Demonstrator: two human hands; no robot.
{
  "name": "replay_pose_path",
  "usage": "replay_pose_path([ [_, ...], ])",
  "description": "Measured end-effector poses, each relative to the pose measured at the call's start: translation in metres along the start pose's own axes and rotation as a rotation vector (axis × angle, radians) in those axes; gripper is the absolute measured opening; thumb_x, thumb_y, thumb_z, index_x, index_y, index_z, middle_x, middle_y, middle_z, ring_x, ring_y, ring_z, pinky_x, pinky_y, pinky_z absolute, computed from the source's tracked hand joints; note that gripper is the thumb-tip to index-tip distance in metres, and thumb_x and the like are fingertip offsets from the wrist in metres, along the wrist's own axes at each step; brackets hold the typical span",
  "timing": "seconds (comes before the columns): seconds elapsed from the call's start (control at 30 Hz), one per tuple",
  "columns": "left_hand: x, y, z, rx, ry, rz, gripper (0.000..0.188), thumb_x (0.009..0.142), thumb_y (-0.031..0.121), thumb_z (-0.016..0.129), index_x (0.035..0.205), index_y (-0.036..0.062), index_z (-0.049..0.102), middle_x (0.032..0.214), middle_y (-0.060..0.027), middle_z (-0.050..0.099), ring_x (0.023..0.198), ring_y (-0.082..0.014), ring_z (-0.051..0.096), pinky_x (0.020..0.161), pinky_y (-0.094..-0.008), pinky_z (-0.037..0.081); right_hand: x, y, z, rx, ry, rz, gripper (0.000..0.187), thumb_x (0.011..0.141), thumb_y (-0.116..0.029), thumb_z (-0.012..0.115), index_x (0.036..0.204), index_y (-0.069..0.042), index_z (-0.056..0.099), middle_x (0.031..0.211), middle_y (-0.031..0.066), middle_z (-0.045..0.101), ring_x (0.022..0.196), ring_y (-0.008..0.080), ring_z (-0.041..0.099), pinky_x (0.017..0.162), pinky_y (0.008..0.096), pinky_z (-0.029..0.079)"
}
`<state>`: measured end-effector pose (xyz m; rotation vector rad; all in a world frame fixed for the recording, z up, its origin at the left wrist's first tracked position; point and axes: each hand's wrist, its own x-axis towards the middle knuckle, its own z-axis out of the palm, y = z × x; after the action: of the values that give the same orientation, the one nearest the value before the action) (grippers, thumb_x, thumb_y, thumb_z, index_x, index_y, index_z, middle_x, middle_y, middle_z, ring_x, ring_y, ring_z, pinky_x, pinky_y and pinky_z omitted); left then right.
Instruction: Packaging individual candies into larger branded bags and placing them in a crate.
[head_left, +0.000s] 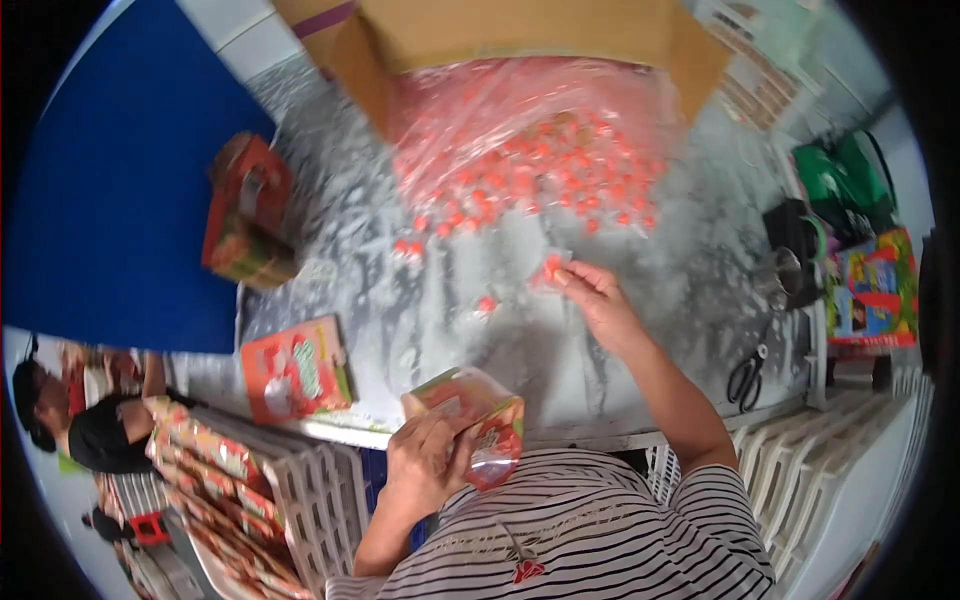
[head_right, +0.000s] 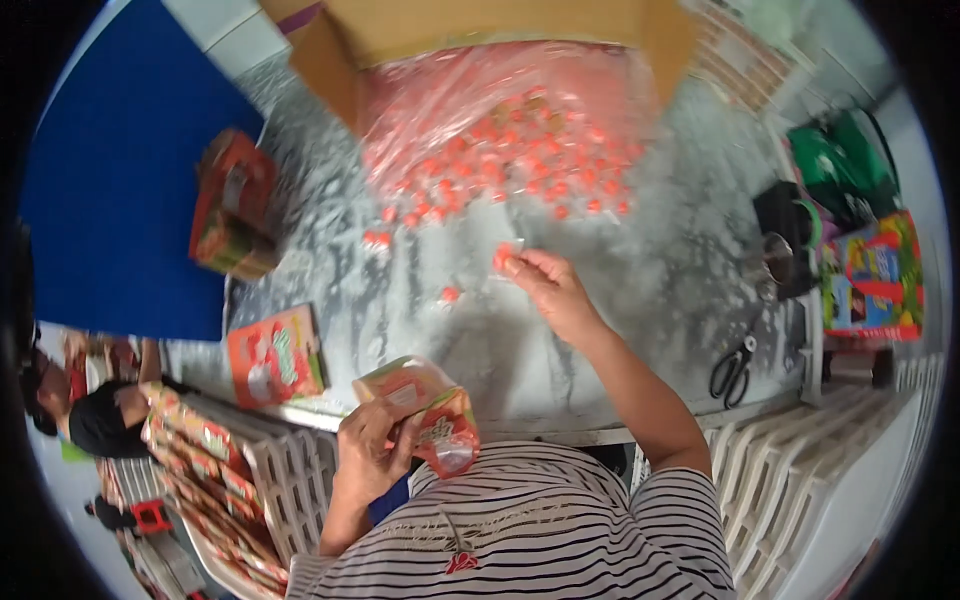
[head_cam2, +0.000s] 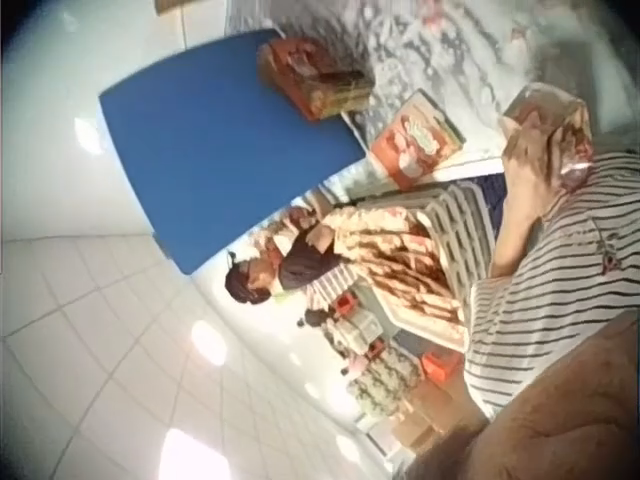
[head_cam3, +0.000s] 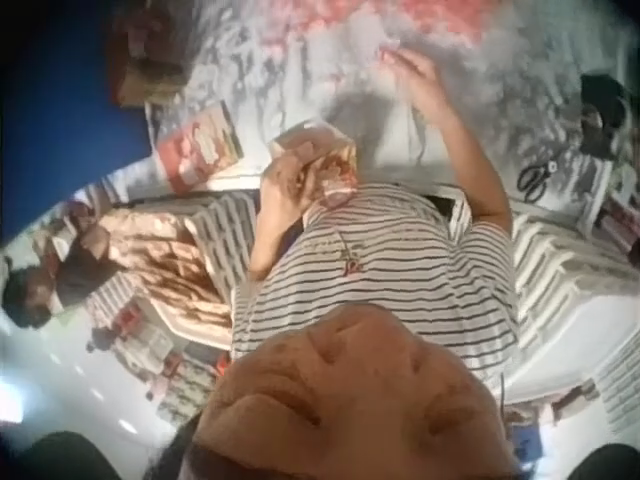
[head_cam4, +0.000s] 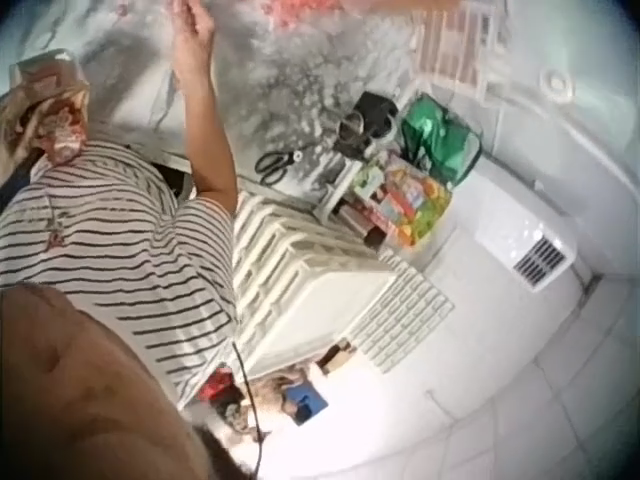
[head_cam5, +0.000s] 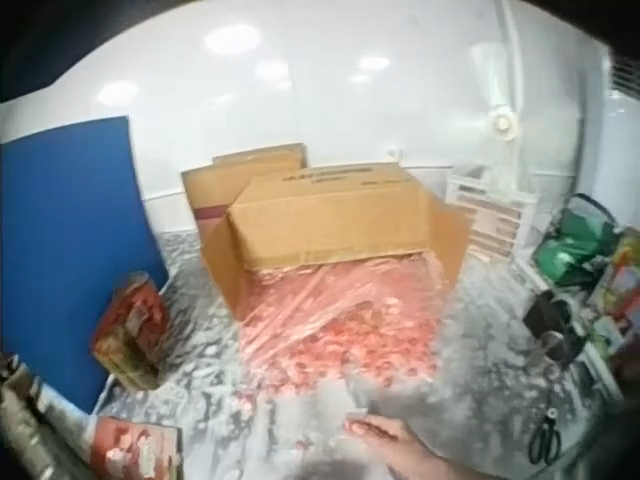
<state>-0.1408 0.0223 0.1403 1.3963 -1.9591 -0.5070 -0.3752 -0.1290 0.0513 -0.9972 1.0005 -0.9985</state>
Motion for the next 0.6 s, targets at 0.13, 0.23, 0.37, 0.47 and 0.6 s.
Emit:
replay_pose_path([
  [0.13, -0.004, 0.006, 0.001, 0.055, -0.035, -0.053, 0.011, 0.077, 0.000, 0.067, 0.086, 0.0011, 0.063, 0.069, -0.0128, 0.057, 0.057, -0.0292, 0.056, 0.052, -0.0363, 0.045, -0.007, 0.011, -0.040, 0.422, 0.072, 0.106, 0.025, 0.092, -0.018, 0.061, 0.107, 0.002, 0.061, 0.101, 0.0099, 0.065, 0.098, 0.0221, 0.063, 0.091, 0.0368, 0.049],
  [0.23, -0.008, 0.004, 0.004, 0.041, -0.053, -0.112, 0.008, 0.077, 0.001, 0.065, 0.082, 0.0007, 0.060, 0.065, -0.0128, 0.052, 0.055, -0.0314, 0.054, 0.051, -0.0388, 0.044, -0.015, 0.009, -0.088, 0.551, 0.208, 0.209, 0.023, 0.089, -0.018, 0.064, 0.106, -0.002, 0.060, 0.099, 0.0110, 0.064, 0.096, 0.0246, 0.063, 0.092, 0.0407, 0.050],
  [0.37, -0.006, 0.002, 0.011, 0.022, -0.055, -0.055, 0.007, 0.078, 0.001, 0.065, 0.081, 0.0000, 0.059, 0.065, -0.0131, 0.052, 0.053, -0.0304, 0.053, 0.050, -0.0381, 0.043, -0.015, -0.023, -0.172, 0.503, 0.443, 0.055, 0.019, 0.089, -0.021, 0.064, 0.100, -0.006, 0.061, 0.093, 0.0096, 0.065, 0.089, 0.0224, 0.063, 0.083, 0.0379, 0.052],
  [0.47, -0.003, 0.004, 0.014, 0.008, -0.059, -0.008, 0.008, 0.078, 0.001, 0.066, 0.084, -0.0002, 0.061, 0.065, -0.0133, 0.053, 0.053, -0.0297, 0.052, 0.049, -0.0380, 0.043, -0.008, -0.088, -0.265, 0.589, 0.461, -0.286, 0.026, 0.094, -0.028, 0.057, 0.099, -0.004, 0.061, 0.089, 0.0092, 0.066, 0.086, 0.0219, 0.064, 0.082, 0.0372, 0.053],
  [0.6, -0.006, 0.005, 0.014, 0.058, -0.094, -0.127, 0.007, 0.079, -0.002, 0.065, 0.085, -0.0020, 0.061, 0.071, -0.0143, 0.059, 0.055, -0.0261, 0.057, 0.052, -0.0325, 0.045, 0.000, -0.129, -0.236, 0.565, 0.600, -0.283, 0.030, 0.097, -0.028, 0.051, 0.102, 0.000, 0.060, 0.094, 0.0107, 0.067, 0.087, 0.0225, 0.064, 0.083, 0.0373, 0.052],
])
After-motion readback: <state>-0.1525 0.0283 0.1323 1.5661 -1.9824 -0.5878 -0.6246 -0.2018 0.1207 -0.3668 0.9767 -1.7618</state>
